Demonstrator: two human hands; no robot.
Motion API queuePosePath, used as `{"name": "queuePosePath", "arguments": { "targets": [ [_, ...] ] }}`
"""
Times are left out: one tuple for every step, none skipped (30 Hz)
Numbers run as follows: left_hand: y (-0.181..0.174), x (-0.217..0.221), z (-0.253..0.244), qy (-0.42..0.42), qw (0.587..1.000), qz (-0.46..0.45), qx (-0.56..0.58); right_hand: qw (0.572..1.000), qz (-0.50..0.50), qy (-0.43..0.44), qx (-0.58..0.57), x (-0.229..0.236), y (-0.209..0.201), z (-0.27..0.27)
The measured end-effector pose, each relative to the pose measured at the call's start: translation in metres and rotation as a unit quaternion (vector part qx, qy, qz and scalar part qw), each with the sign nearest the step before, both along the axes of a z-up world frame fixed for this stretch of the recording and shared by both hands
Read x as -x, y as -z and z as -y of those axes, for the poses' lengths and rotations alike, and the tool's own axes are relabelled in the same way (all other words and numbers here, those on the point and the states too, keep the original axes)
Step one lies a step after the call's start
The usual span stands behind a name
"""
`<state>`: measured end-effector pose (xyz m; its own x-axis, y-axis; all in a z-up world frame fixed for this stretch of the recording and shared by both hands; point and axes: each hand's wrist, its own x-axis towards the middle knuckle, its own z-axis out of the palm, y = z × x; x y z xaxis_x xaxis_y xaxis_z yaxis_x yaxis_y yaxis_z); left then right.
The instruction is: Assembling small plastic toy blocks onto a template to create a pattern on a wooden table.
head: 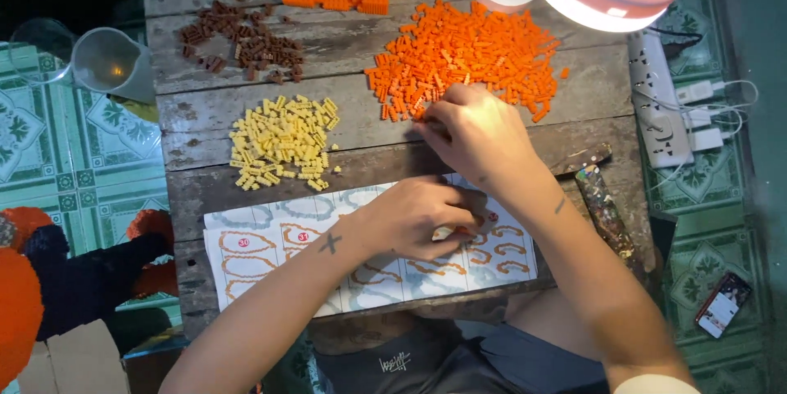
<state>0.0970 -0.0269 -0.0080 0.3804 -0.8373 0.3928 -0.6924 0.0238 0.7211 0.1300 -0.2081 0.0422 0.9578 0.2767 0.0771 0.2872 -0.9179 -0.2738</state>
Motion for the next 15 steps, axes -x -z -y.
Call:
{"name": "queuePosePath", "arguments": {
  "targets": [
    [0.003,0.000,0.000,-0.004,1.000,-0.003,-0.002,1.000,-0.016,0.005,0.011,-0.003,0.005,-0.002],
    [0.005,0.002,-0.001,-0.007,1.000,-0.007,-0.004,0.999,-0.033,0.010,0.022,-0.004,0.010,-0.005],
    [0.006,0.000,-0.002,-0.007,1.000,-0.008,-0.005,0.999,-0.035,0.010,0.021,-0.007,0.015,-0.005],
    [0.008,0.001,-0.001,-0.006,1.000,-0.015,-0.001,1.000,-0.016,0.012,0.020,-0.006,0.021,-0.003],
    [0.011,0.002,0.000,-0.005,1.000,-0.022,0.002,1.000,0.003,0.014,0.020,-0.005,0.028,0.000],
    [0.008,0.002,-0.001,0.002,1.000,-0.026,0.003,1.000,-0.001,0.021,0.022,-0.004,0.031,-0.001],
    [0.004,0.002,-0.002,-0.003,0.999,-0.033,0.006,1.000,0.013,0.019,-0.001,-0.003,0.034,-0.001],
    [0.000,0.000,-0.004,-0.013,0.999,-0.038,0.008,0.999,0.030,0.013,-0.024,-0.005,0.036,-0.002],
    [-0.004,-0.002,-0.003,-0.010,0.999,-0.038,0.010,0.999,0.030,0.016,-0.022,-0.006,0.038,0.000],
    [-0.008,-0.003,-0.003,-0.011,0.997,-0.074,0.016,0.999,0.032,0.010,-0.028,-0.006,0.041,0.000],
    [-0.012,-0.004,-0.003,-0.013,0.994,-0.110,0.022,0.999,0.034,0.003,-0.033,-0.007,0.044,0.001],
    [-0.011,-0.005,-0.003,-0.011,0.994,-0.111,0.021,0.999,0.033,0.005,-0.034,-0.008,0.049,0.002],
    [-0.010,-0.005,-0.003,-0.009,0.992,-0.124,0.025,0.998,0.046,-0.001,-0.039,-0.010,0.053,0.004],
    [-0.009,-0.005,-0.003,-0.008,0.990,-0.138,0.029,0.997,0.059,-0.007,-0.044,-0.011,0.058,0.006],
    [-0.013,-0.006,-0.004,-0.007,0.990,-0.141,0.028,0.997,0.057,-0.005,-0.045,-0.012,0.056,0.009]
  ]
}}
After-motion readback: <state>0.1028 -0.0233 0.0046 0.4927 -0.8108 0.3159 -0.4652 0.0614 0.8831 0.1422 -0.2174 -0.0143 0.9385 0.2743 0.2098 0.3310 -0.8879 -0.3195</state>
